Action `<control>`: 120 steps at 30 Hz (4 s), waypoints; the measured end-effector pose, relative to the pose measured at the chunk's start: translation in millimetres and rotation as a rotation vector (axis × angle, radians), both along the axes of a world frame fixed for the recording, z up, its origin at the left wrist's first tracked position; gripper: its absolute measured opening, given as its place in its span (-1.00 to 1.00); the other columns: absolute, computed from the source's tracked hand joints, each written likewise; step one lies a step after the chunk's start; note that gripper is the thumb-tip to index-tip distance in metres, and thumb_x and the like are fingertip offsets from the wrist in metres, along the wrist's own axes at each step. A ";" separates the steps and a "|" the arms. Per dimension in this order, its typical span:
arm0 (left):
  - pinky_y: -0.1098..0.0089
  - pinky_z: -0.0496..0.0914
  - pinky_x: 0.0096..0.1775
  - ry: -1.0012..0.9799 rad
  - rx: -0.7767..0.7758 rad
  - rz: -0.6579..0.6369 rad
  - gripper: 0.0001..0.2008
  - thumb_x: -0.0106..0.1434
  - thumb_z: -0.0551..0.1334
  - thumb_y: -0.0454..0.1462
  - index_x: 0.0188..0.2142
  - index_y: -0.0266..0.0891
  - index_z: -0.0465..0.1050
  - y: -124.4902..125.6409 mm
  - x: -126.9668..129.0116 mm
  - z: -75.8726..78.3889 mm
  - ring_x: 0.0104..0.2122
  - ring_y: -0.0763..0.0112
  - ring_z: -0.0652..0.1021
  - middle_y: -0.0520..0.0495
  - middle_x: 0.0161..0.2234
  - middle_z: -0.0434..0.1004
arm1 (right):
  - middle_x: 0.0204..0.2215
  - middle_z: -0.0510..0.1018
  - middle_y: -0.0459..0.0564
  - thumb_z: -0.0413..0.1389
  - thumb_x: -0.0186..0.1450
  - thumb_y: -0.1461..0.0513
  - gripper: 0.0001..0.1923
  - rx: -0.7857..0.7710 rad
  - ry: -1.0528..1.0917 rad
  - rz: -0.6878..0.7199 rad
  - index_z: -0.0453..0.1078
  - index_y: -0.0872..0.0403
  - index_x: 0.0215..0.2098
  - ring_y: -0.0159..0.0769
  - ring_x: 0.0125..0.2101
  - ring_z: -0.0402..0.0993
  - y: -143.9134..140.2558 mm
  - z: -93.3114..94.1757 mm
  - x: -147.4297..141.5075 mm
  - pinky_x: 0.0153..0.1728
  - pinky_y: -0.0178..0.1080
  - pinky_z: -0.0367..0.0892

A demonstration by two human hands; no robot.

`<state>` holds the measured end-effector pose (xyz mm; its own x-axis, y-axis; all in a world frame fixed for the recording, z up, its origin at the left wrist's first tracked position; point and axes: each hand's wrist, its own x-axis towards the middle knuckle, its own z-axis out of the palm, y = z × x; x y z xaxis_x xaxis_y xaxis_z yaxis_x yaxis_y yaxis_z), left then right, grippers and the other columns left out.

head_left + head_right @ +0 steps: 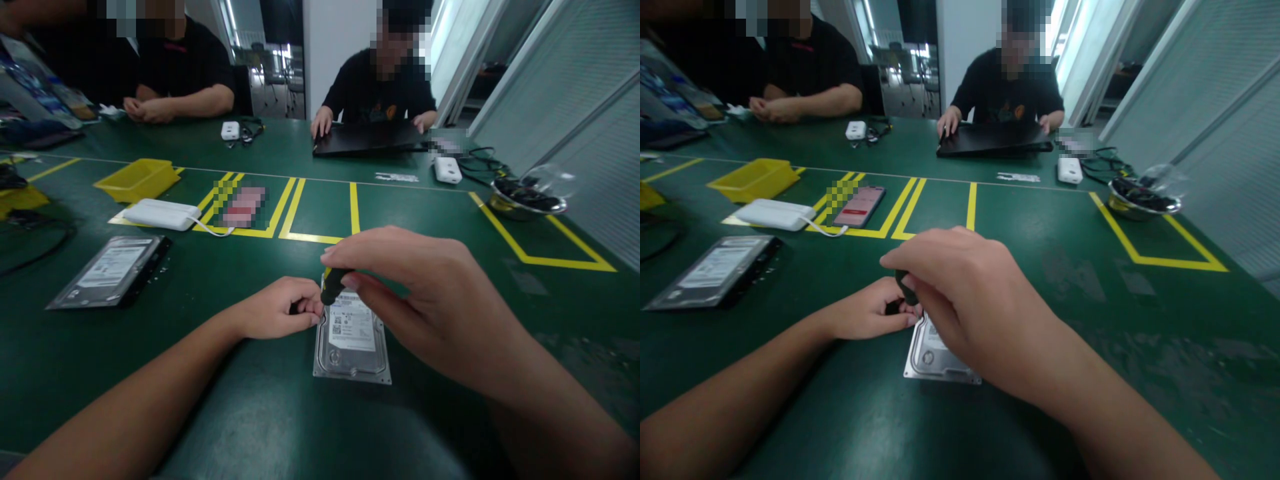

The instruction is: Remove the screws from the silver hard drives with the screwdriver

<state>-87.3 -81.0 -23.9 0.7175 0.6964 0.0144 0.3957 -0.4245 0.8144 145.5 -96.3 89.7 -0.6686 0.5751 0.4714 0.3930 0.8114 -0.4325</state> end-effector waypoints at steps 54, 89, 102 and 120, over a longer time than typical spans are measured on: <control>0.46 0.29 -0.37 -0.002 0.031 0.003 -0.95 0.25 0.21 -0.33 -0.27 -0.27 0.42 -0.2 -1.1 -2.8 -0.42 0.49 0.41 0.04 -0.39 0.40 | -0.18 0.60 -0.10 0.11 0.32 0.37 -0.83 -0.012 0.069 0.071 0.48 0.13 -0.15 -0.49 -0.18 0.49 1.9 0.5 0.8 -0.14 -0.44 0.34; 0.49 0.27 -0.42 -0.042 0.038 0.008 -0.96 0.22 0.23 -0.37 -0.30 -0.29 0.42 -0.7 -0.1 1.1 -0.46 0.53 0.38 0.07 -0.44 0.37 | -0.07 0.62 -0.09 0.08 0.36 0.37 -0.78 0.017 0.027 0.118 0.50 0.13 -0.08 -0.49 -0.06 0.52 4.2 1.2 2.9 -0.01 -0.47 0.32; 0.48 0.25 -0.41 -0.037 0.033 0.010 -0.98 0.23 0.22 -0.35 -0.32 -0.28 0.41 -0.7 -0.4 -1.3 -0.46 0.52 0.36 0.07 -0.44 0.36 | -0.01 0.60 -0.07 0.05 0.35 0.40 -0.72 0.023 -0.004 0.144 0.49 0.15 -0.03 -0.48 0.02 0.48 4.7 3.4 5.1 0.07 -0.45 0.30; 0.46 0.26 -0.40 -0.024 -0.004 0.011 -0.98 0.23 0.22 -0.35 -0.33 -0.27 0.41 -0.1 0.1 -1.2 -0.45 0.50 0.37 0.06 -0.44 0.37 | -0.12 0.58 -0.03 0.07 0.38 0.32 -0.74 0.064 -0.043 0.029 0.50 0.11 -0.01 -0.41 -0.15 0.49 5.2 2.5 2.1 -0.14 -0.35 0.38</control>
<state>-87.2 -81.1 -25.1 0.7095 0.7041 0.0285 0.3804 -0.4168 0.8256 147.6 -91.1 92.2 -0.7046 0.5252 0.4771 0.3862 0.8479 -0.3631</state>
